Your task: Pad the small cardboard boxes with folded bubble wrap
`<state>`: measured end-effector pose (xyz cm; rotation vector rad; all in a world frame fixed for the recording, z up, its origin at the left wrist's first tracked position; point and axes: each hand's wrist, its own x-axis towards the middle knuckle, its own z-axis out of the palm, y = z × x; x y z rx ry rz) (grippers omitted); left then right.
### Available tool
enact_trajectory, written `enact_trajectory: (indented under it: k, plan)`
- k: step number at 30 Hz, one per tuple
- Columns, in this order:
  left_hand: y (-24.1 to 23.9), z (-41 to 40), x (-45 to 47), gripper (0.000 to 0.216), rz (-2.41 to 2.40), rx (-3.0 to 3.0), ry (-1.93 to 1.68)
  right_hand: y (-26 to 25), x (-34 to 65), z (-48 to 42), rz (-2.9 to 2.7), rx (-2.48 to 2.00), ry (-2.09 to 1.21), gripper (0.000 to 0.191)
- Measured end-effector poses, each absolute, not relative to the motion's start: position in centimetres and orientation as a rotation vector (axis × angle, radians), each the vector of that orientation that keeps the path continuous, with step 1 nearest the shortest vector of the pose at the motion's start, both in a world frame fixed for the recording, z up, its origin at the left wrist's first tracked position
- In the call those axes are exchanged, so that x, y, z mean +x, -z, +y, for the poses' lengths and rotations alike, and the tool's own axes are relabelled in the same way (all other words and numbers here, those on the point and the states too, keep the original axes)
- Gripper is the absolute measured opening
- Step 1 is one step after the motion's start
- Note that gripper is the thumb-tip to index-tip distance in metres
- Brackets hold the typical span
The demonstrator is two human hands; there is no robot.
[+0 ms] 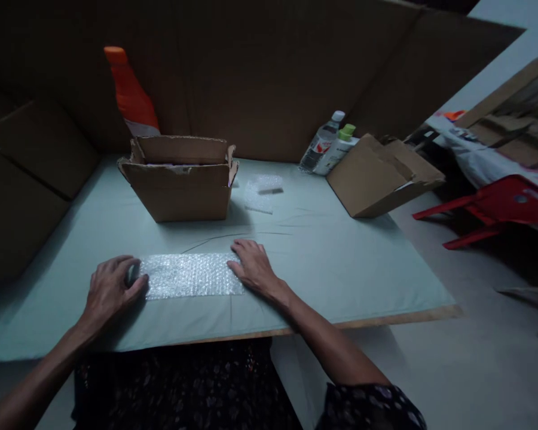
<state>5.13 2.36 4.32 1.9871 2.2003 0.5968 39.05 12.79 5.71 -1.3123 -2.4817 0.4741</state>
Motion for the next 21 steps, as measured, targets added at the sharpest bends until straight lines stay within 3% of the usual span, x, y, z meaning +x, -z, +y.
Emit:
enact_trajectory:
  k: [3, 6, 10, 13, 16, 18, 21]
  plan:
    - [-5.1, 2.9, 6.1, 0.017, 2.191, 1.865, -0.640, -5.5, 37.4, 12.8, -2.434, -1.255, -0.570, 0.007]
    - [-6.0, 2.5, 6.7, 0.015, 2.155, 1.726, -0.658, -5.7, 37.7, 12.5, -2.258, -1.255, -0.747, 0.006]
    - [-6.5, 1.4, 6.6, 0.053, 2.101, 1.488, -0.697, -6.2, 38.8, 12.6, -1.999, -1.358, -0.928, 0.017]
    - [-6.1, 0.9, 6.2, 0.069, 2.029, 1.501, -0.749, -6.6, 39.8, 12.1, -1.989, -1.368, -1.057, 0.045]
    - [-5.3, 0.5, 5.9, 0.043, 1.874, 1.644, -0.778, -6.7, 41.2, 10.1, -2.173, -1.322, -1.072, 0.059]
    - [-4.8, 0.3, 6.0, 0.028, 1.780, 1.746, -0.780, -6.5, 41.7, 8.5, -2.338, -1.256, -0.998, 0.052]
    - [-4.8, 0.4, 6.1, 0.026, 1.687, 1.874, -0.772, -6.5, 41.7, 7.5, -2.541, -1.142, -0.874, 0.031]
